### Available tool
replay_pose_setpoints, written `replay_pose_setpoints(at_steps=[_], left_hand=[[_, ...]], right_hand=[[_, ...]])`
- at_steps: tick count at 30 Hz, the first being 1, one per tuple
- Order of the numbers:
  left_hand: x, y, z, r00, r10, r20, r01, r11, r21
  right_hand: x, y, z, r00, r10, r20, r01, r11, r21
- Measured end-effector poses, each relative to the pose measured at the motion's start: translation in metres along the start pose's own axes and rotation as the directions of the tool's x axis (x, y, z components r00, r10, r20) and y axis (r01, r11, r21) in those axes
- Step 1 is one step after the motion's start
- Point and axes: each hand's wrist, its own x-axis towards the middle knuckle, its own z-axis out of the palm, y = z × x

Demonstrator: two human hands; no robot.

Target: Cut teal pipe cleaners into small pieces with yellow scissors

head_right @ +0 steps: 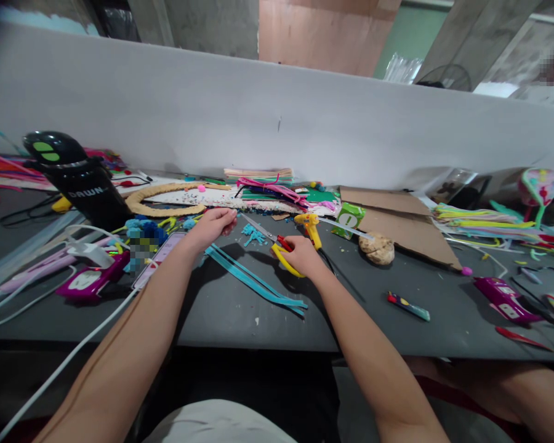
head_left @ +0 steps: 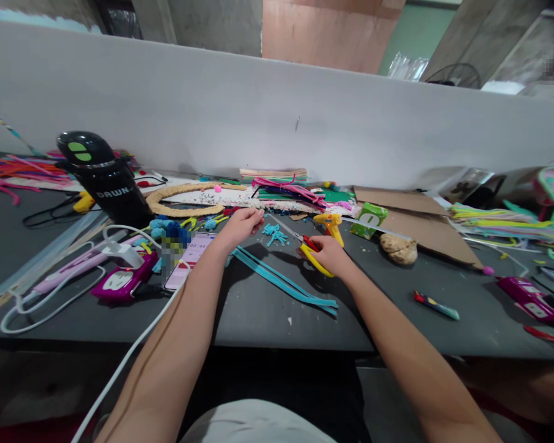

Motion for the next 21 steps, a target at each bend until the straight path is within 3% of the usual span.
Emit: replay_pose_setpoints(at_steps=[21], left_hand=[[0.0004,-0.0017,0.0011,0.999,0.035,-0.015,-0.035,0.998,0.046]], right_hand=[[-0.0004,-0.0008,-0.0012,1.000,-0.009,-0.001,0.009,1.000,-0.022]])
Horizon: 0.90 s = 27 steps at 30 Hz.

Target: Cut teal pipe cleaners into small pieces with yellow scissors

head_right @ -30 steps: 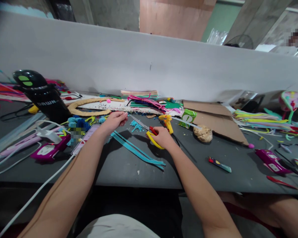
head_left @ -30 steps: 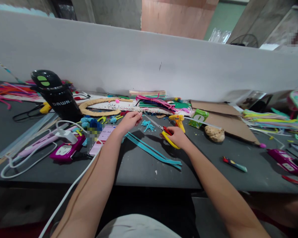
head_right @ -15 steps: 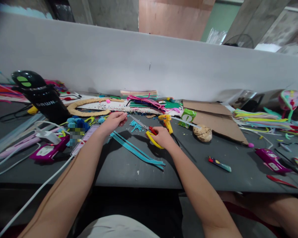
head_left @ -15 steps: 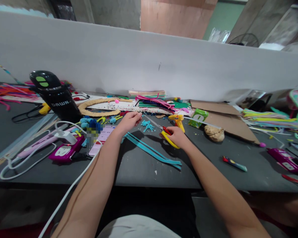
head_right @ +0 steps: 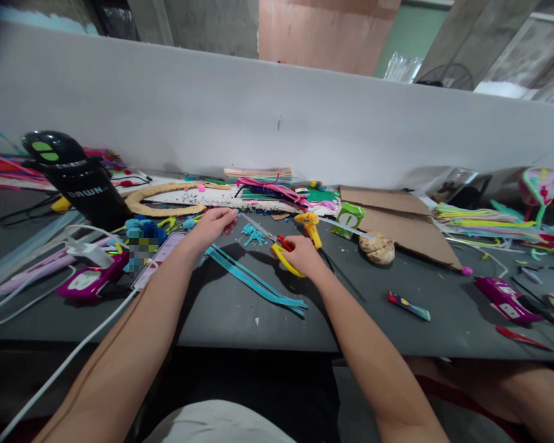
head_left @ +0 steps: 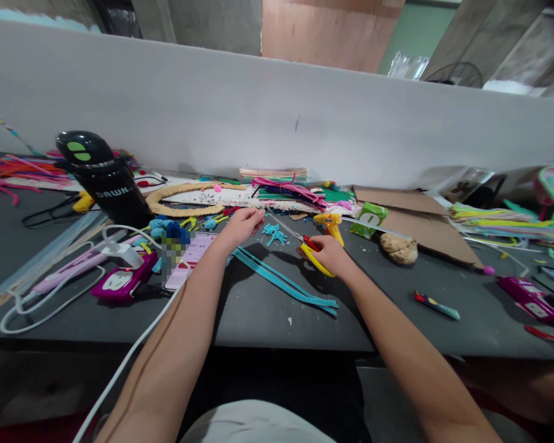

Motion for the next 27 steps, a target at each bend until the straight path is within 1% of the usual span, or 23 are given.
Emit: replay_pose_setpoints(at_steps=[7,12,14,16,17,18,19,20,21,22,25,27], left_hand=[[0.001,0.000,0.004,1.000,0.002,-0.018,-0.002,1.000,0.022],[0.003,0.001,0.009,0.999,-0.015,-0.033,0.014,1.000,-0.026],[0.004,0.001,0.007,0.997,-0.030,-0.072,0.024,0.997,-0.073],[0.003,0.001,-0.002,0.987,-0.057,-0.150,0.041,0.993,-0.110],[0.001,0.002,-0.009,0.977,-0.079,-0.197,0.058,0.993,-0.107],[-0.001,0.003,-0.017,0.957,-0.120,-0.264,0.096,0.990,-0.103],[-0.003,0.004,-0.026,0.922,-0.161,-0.353,0.135,0.986,-0.096],[-0.005,0.005,-0.035,0.884,-0.222,-0.410,0.206,0.975,-0.085],[-0.007,0.006,-0.043,0.853,-0.296,-0.430,0.281,0.955,-0.100],[-0.009,0.007,-0.049,0.837,-0.341,-0.428,0.318,0.940,-0.125],[-0.010,0.006,-0.060,0.819,-0.360,-0.446,0.317,0.933,-0.171],[-0.009,0.003,-0.060,0.783,-0.371,-0.499,0.313,0.929,-0.199]], right_hand=[[-0.001,-0.003,-0.001,0.998,0.060,0.006,-0.060,0.998,0.031],[0.002,0.000,0.002,0.995,0.082,0.060,-0.091,0.979,0.182],[0.003,0.002,0.001,0.995,0.086,0.056,-0.097,0.968,0.230],[0.004,0.004,-0.002,0.994,0.105,0.039,-0.112,0.959,0.261],[0.004,0.004,-0.003,0.993,0.115,0.033,-0.120,0.954,0.273],[0.004,0.005,-0.003,0.992,0.124,0.029,-0.127,0.951,0.280],[0.004,0.005,-0.004,0.992,0.120,0.027,-0.122,0.952,0.281],[0.004,0.005,-0.003,0.994,0.108,0.013,-0.107,0.957,0.268],[0.004,0.005,-0.002,0.995,0.101,0.010,-0.100,0.963,0.250],[0.004,0.005,-0.001,0.995,0.100,0.010,-0.099,0.968,0.232],[0.003,0.005,0.002,0.995,0.097,0.019,-0.099,0.972,0.212],[0.003,0.004,0.002,0.996,0.083,0.021,-0.086,0.973,0.215]])
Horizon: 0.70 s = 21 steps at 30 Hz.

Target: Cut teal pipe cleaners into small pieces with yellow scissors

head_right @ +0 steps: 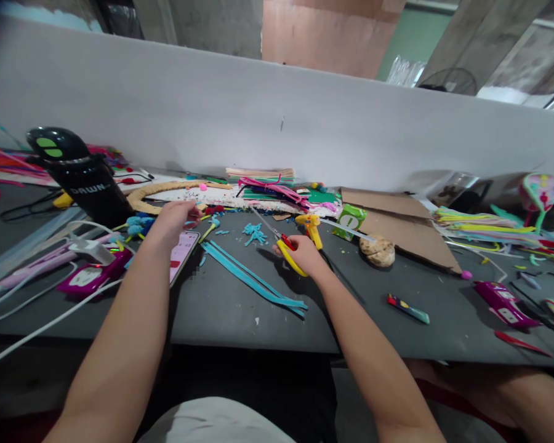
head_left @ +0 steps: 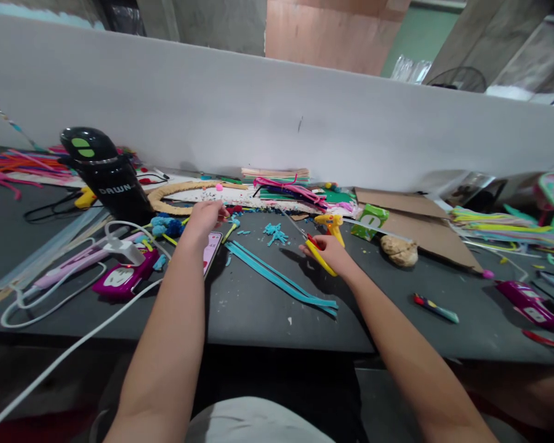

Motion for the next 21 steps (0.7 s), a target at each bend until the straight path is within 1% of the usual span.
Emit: replay_pose_setpoints(at_steps=[2,3,5,7,10,12,21], left_hand=[[0.002,-0.003,0.002,0.997,-0.054,-0.061,0.052,0.998,-0.032],[0.003,-0.005,0.003,0.993,-0.091,-0.074,0.088,0.995,-0.054],[0.004,-0.008,0.004,0.986,-0.155,-0.062,0.148,0.984,-0.102],[0.004,-0.011,0.004,0.982,-0.187,-0.025,0.181,0.972,-0.148],[0.006,-0.013,0.003,0.978,-0.208,0.030,0.210,0.955,-0.207],[0.007,-0.014,0.003,0.975,-0.219,0.047,0.224,0.947,-0.232],[0.007,-0.014,0.005,0.971,-0.239,0.031,0.240,0.942,-0.234]], right_hand=[[0.000,-0.001,-0.001,1.000,0.001,0.002,-0.001,1.000,-0.018],[0.000,-0.002,-0.001,1.000,0.003,0.003,-0.003,0.999,-0.036],[0.000,-0.001,-0.002,1.000,0.002,0.009,-0.001,0.998,-0.061],[0.000,0.000,-0.001,1.000,-0.012,0.010,0.012,0.998,-0.059],[0.002,0.005,0.001,1.000,-0.016,0.003,0.017,0.999,-0.046],[0.002,0.006,0.002,1.000,-0.009,0.003,0.009,0.999,-0.043],[-0.001,0.000,0.000,1.000,0.002,0.014,-0.001,0.998,-0.069]])
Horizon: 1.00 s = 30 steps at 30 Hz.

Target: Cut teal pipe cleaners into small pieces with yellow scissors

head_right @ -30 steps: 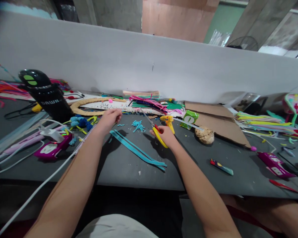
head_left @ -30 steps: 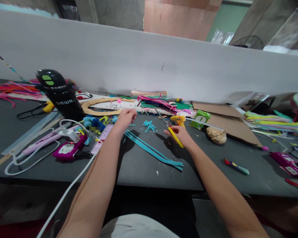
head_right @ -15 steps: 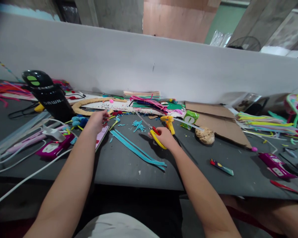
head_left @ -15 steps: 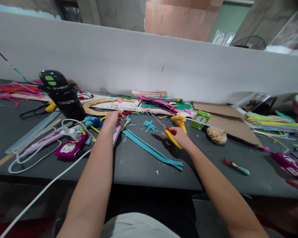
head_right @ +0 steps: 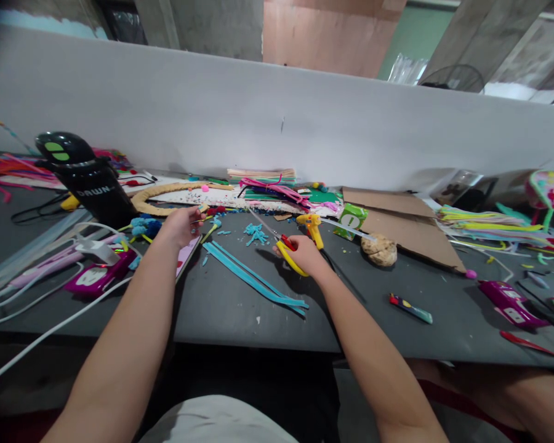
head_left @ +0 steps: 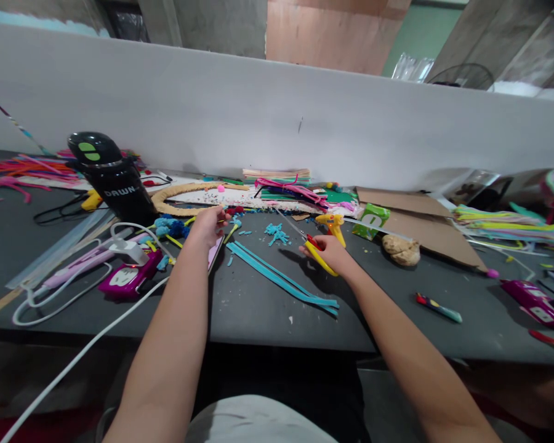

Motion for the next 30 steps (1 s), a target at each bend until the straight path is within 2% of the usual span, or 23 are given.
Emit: replay_pose_setpoints(at_steps=[7,9,11,13,15,16,17,19,23,25,27,29,30], left_hand=[[-0.002,0.002,0.001,0.998,0.044,0.048,-0.042,0.998,-0.038],[-0.004,0.002,0.005,0.992,0.102,0.072,-0.100,0.994,-0.043],[-0.005,-0.002,0.011,0.975,0.205,0.087,-0.210,0.977,0.050],[-0.004,-0.010,0.018,0.916,0.373,0.147,-0.400,0.874,0.276],[-0.002,-0.019,0.023,0.828,0.507,0.239,-0.553,0.666,0.501],[-0.001,-0.024,0.025,0.796,0.542,0.268,-0.586,0.584,0.562],[0.000,-0.029,0.026,0.778,0.555,0.293,-0.601,0.525,0.602],[0.000,-0.036,0.028,0.778,0.560,0.283,-0.582,0.476,0.659],[-0.006,-0.034,0.029,0.838,0.512,0.189,-0.465,0.488,0.739],[-0.013,-0.026,0.026,0.849,0.503,0.163,-0.442,0.504,0.742],[-0.025,-0.017,0.013,0.828,0.534,0.172,-0.466,0.482,0.742],[-0.041,-0.012,-0.010,0.781,0.581,0.230,-0.501,0.363,0.786],[-0.050,-0.011,-0.025,0.778,0.581,0.239,-0.484,0.311,0.818]], right_hand=[[0.001,0.003,0.001,1.000,0.004,0.005,-0.004,0.999,0.039],[0.000,0.000,0.000,1.000,0.009,0.005,-0.009,0.999,0.037],[0.000,-0.002,0.000,1.000,0.014,0.004,-0.014,1.000,0.023],[-0.001,-0.004,-0.001,1.000,0.021,0.006,-0.021,1.000,0.014],[-0.001,-0.005,0.000,1.000,0.025,0.007,-0.025,1.000,0.013],[-0.001,-0.004,0.000,1.000,0.023,0.007,-0.024,1.000,0.010],[-0.001,-0.003,0.000,1.000,0.018,0.008,-0.018,1.000,0.007],[-0.001,-0.002,0.000,1.000,0.003,0.014,-0.003,1.000,0.007],[-0.001,-0.001,0.001,1.000,-0.008,0.022,0.008,1.000,0.014],[-0.001,-0.003,0.000,1.000,-0.015,0.023,0.015,1.000,0.008],[-0.001,-0.004,-0.001,0.999,-0.016,0.029,0.016,1.000,0.007],[-0.001,-0.004,-0.001,0.999,-0.006,0.036,0.006,1.000,0.007],[-0.001,-0.003,-0.001,0.999,-0.003,0.033,0.003,1.000,0.002]])
